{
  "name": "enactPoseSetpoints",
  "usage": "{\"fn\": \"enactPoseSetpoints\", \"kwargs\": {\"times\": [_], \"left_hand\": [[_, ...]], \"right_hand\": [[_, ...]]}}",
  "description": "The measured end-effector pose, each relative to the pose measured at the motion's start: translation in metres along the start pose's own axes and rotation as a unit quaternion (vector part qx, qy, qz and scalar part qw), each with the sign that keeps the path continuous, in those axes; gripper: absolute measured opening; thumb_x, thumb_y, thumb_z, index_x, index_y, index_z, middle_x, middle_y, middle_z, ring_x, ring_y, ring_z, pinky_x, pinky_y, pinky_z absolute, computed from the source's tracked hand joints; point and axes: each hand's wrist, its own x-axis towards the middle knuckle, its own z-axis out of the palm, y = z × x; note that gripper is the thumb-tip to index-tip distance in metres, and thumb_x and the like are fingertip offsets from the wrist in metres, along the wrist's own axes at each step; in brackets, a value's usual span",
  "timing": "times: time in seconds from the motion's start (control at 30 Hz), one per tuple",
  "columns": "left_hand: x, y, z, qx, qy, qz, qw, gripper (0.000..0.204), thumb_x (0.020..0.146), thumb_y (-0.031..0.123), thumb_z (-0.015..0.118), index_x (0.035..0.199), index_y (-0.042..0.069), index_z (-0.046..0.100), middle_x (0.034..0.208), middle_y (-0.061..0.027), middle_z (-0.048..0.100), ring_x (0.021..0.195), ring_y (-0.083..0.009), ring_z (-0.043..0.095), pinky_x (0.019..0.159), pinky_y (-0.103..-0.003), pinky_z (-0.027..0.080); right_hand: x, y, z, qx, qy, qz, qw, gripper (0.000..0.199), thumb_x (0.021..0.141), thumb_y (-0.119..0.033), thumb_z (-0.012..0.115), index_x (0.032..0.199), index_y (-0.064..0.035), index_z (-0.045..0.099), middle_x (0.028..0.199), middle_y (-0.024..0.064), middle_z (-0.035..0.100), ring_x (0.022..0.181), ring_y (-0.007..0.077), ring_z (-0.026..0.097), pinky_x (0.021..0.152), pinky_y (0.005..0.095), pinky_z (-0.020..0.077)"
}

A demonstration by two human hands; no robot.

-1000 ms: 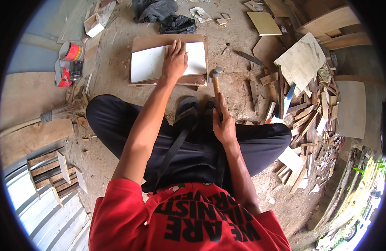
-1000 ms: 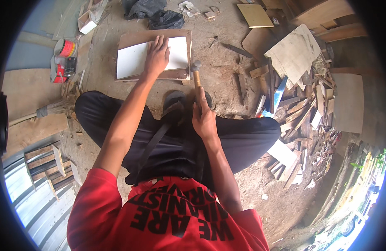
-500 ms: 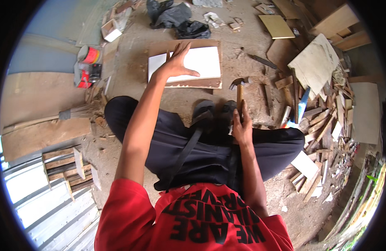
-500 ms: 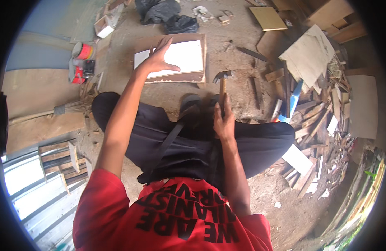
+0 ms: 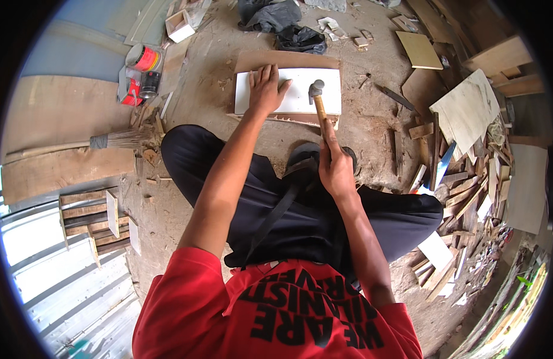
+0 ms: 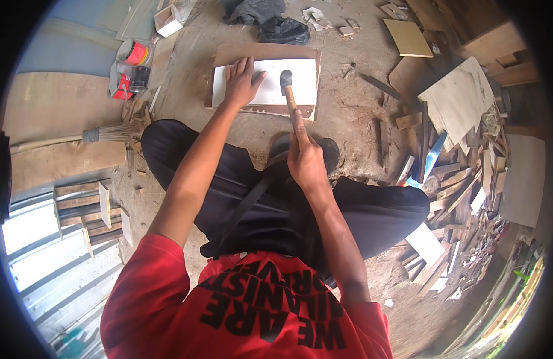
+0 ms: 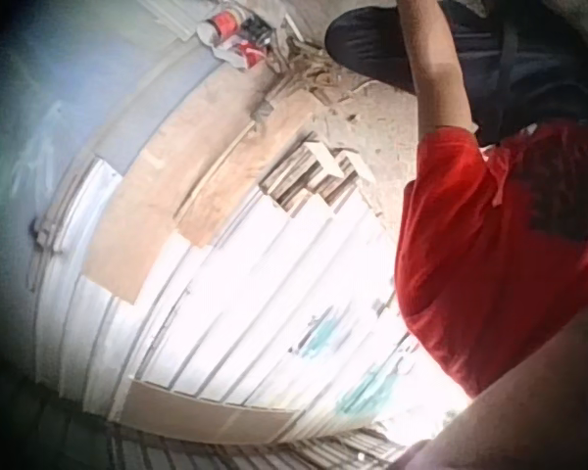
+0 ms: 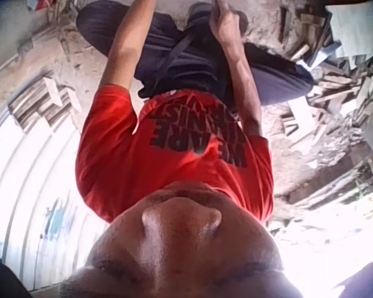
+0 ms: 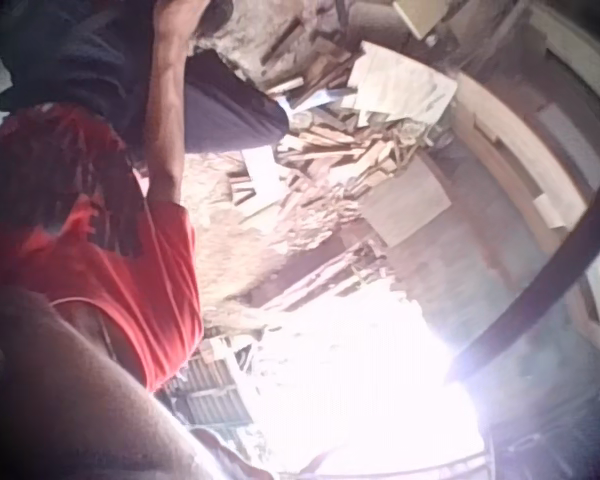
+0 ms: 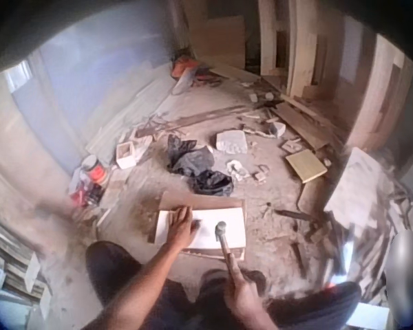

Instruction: The person sits on the floor and repeatedly strikes a white rectangular tile with a hammer. They rotate the tile to hit different areas and occasionally lift it to inspect the surface. The person places the tile down and continues hammering until the end of the clip.

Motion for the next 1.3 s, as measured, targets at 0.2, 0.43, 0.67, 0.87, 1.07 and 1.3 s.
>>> {"fn": "enactPoseSetpoints", "kwargs": {"times": [0.2, 0.43, 0.67, 0.87, 1.07, 1.3], "left_hand": [[0.001, 0.009, -0.003, -0.026, 0.076, -0.043, 0.996, 0.049, 0.100, 0.039, 0.054, 0.136, 0.005, 0.058, 0.139, -0.0104, 0.056, 0.134, -0.0294, 0.047, 0.117, -0.053, 0.025], [0.000, 0.013, -0.005, -0.019, 0.061, -0.063, 0.996, 0.050, 0.100, 0.039, 0.054, 0.139, 0.008, 0.054, 0.140, -0.0112, 0.055, 0.137, -0.0264, 0.045, 0.119, -0.052, 0.025], [-0.003, 0.012, -0.007, -0.043, 0.069, -0.069, 0.994, 0.046, 0.097, 0.035, 0.058, 0.132, 0.006, 0.059, 0.135, -0.0104, 0.058, 0.135, -0.0253, 0.046, 0.118, -0.054, 0.025], [0.001, 0.010, -0.006, -0.045, 0.085, -0.060, 0.994, 0.047, 0.101, 0.037, 0.052, 0.136, 0.006, 0.056, 0.137, -0.0111, 0.057, 0.135, -0.0259, 0.047, 0.118, -0.053, 0.026], [0.001, 0.011, -0.006, -0.024, 0.076, -0.067, 0.995, 0.046, 0.101, 0.037, 0.052, 0.136, 0.007, 0.057, 0.138, -0.0106, 0.058, 0.135, -0.0258, 0.047, 0.118, -0.052, 0.027], [-0.001, 0.012, -0.008, -0.035, 0.081, -0.061, 0.994, 0.045, 0.100, 0.036, 0.055, 0.133, 0.006, 0.059, 0.137, -0.0105, 0.058, 0.134, -0.0261, 0.048, 0.117, -0.052, 0.027]], "right_hand": [[0.020, -0.002, 0.024, -0.036, -0.060, 0.020, 0.997, 0.057, 0.099, -0.006, 0.052, 0.153, -0.0074, 0.034, 0.086, 0.0310, 0.067, 0.079, 0.0477, 0.067, 0.065, 0.0536, 0.0521], [0.012, 0.000, 0.024, -0.037, -0.046, -0.031, 0.998, 0.058, 0.099, 0.000, 0.052, 0.154, -0.0044, 0.034, 0.079, 0.0304, 0.064, 0.074, 0.0444, 0.069, 0.062, 0.0443, 0.0525], [0.009, -0.015, 0.025, -0.039, -0.065, 0.018, 0.997, 0.055, 0.100, 0.000, 0.050, 0.153, -0.0028, 0.035, 0.082, 0.0315, 0.064, 0.075, 0.0436, 0.070, 0.061, 0.0435, 0.0522], [0.026, -0.022, 0.027, -0.066, -0.095, 0.068, 0.991, 0.055, 0.101, 0.000, 0.050, 0.153, -0.0031, 0.035, 0.082, 0.0297, 0.065, 0.077, 0.0433, 0.070, 0.063, 0.0422, 0.0529], [0.003, -0.012, 0.026, -0.038, -0.054, -0.009, 0.998, 0.056, 0.101, -0.001, 0.051, 0.154, -0.0057, 0.034, 0.083, 0.0297, 0.065, 0.075, 0.0427, 0.069, 0.065, 0.0421, 0.0528], [0.008, -0.015, 0.027, -0.032, -0.048, -0.013, 0.998, 0.054, 0.101, -0.001, 0.050, 0.153, -0.0026, 0.036, 0.087, 0.0322, 0.065, 0.080, 0.0447, 0.069, 0.065, 0.0419, 0.0531]]}}
